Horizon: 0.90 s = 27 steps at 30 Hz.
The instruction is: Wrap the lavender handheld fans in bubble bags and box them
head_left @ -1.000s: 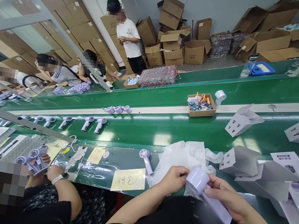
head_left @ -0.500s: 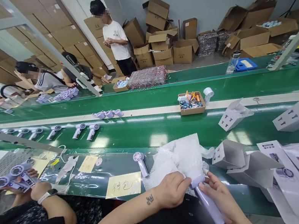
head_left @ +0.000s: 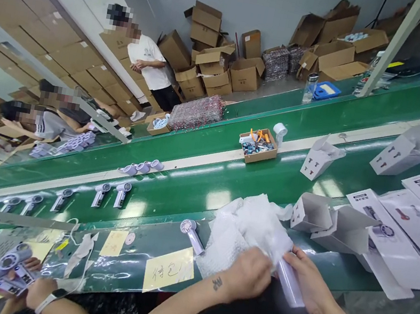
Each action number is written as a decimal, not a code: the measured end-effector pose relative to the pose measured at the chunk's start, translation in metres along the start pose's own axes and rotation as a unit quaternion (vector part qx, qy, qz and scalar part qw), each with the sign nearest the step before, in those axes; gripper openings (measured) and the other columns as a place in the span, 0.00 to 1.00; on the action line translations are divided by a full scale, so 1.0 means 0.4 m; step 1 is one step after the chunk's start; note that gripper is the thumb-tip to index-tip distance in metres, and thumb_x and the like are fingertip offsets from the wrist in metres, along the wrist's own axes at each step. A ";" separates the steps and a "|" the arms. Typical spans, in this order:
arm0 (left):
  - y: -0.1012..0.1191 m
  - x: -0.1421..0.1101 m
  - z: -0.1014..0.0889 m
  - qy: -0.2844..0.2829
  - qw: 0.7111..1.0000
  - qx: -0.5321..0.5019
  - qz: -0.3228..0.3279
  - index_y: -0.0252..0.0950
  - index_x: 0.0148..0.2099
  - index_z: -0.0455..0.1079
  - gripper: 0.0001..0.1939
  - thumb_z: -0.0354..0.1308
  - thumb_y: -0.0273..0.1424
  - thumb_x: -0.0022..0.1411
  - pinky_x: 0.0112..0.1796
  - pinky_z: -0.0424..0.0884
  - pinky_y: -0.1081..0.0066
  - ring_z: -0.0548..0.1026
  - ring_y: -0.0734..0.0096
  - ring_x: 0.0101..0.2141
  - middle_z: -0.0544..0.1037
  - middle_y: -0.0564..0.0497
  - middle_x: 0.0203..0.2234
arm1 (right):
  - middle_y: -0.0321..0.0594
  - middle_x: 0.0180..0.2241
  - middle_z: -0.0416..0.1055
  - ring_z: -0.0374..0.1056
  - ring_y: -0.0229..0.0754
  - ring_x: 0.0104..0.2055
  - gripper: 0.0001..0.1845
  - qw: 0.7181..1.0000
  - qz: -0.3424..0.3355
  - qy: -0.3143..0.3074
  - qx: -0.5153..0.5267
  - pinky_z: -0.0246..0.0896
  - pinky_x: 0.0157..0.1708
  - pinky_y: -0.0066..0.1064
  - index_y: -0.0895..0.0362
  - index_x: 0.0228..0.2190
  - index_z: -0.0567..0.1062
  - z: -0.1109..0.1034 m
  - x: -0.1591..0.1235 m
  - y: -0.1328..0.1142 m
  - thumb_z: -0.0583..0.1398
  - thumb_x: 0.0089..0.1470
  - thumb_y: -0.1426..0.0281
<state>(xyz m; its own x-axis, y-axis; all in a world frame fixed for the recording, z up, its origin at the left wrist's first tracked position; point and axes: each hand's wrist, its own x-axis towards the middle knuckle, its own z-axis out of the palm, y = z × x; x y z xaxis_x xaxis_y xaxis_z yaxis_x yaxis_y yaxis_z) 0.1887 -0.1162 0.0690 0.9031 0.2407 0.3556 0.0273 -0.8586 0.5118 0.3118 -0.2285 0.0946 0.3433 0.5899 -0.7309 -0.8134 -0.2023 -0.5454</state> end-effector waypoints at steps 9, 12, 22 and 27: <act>0.056 0.081 -0.038 -0.067 0.941 -0.216 -0.254 0.35 0.29 0.70 0.07 0.53 0.22 0.46 0.25 0.63 0.76 0.66 0.77 0.21 0.70 0.56 0.19 | 0.32 0.22 0.69 0.69 0.39 0.25 0.13 0.996 0.021 -0.046 -0.074 0.64 0.25 0.30 0.52 0.29 0.63 -0.047 0.011 -0.001 0.63 0.47 0.62; 0.073 0.084 -0.059 -0.115 0.844 -0.328 -0.408 0.34 0.27 0.68 0.05 0.53 0.22 0.44 0.18 0.55 0.78 0.61 0.80 0.15 0.64 0.60 0.12 | 0.32 0.19 0.67 0.65 0.37 0.21 0.16 0.957 -0.044 -0.054 -0.282 0.60 0.20 0.28 0.53 0.22 0.63 -0.101 -0.013 -0.023 0.61 0.48 0.57; 0.027 0.136 -0.144 -0.027 0.840 -0.485 -0.239 0.39 0.56 0.58 0.44 0.71 0.38 0.37 0.31 0.67 0.72 0.70 0.72 0.32 0.70 0.45 0.42 | 0.36 0.24 0.72 0.70 0.40 0.27 0.15 0.908 -0.148 -0.172 -0.352 0.65 0.31 0.32 0.55 0.29 0.65 -0.055 -0.101 -0.166 0.55 0.55 0.55; 0.011 0.153 -0.087 -0.109 0.852 -0.455 -0.236 0.38 0.51 0.59 0.38 0.72 0.38 0.38 0.30 0.66 0.73 0.70 0.71 0.31 0.70 0.51 0.35 | 0.36 0.24 0.70 0.68 0.40 0.27 0.16 0.894 -0.190 -0.226 -0.337 0.64 0.30 0.34 0.56 0.30 0.68 -0.046 -0.052 -0.181 0.54 0.55 0.55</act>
<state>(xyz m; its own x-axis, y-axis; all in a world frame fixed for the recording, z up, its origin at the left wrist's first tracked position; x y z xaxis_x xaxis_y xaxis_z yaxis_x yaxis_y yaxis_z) 0.2292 -0.0893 0.1203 0.9444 0.2875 -0.1598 0.1547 0.0406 0.9871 0.3723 -0.2406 0.1419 0.1866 0.9407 -0.2833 -0.1588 -0.2557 -0.9536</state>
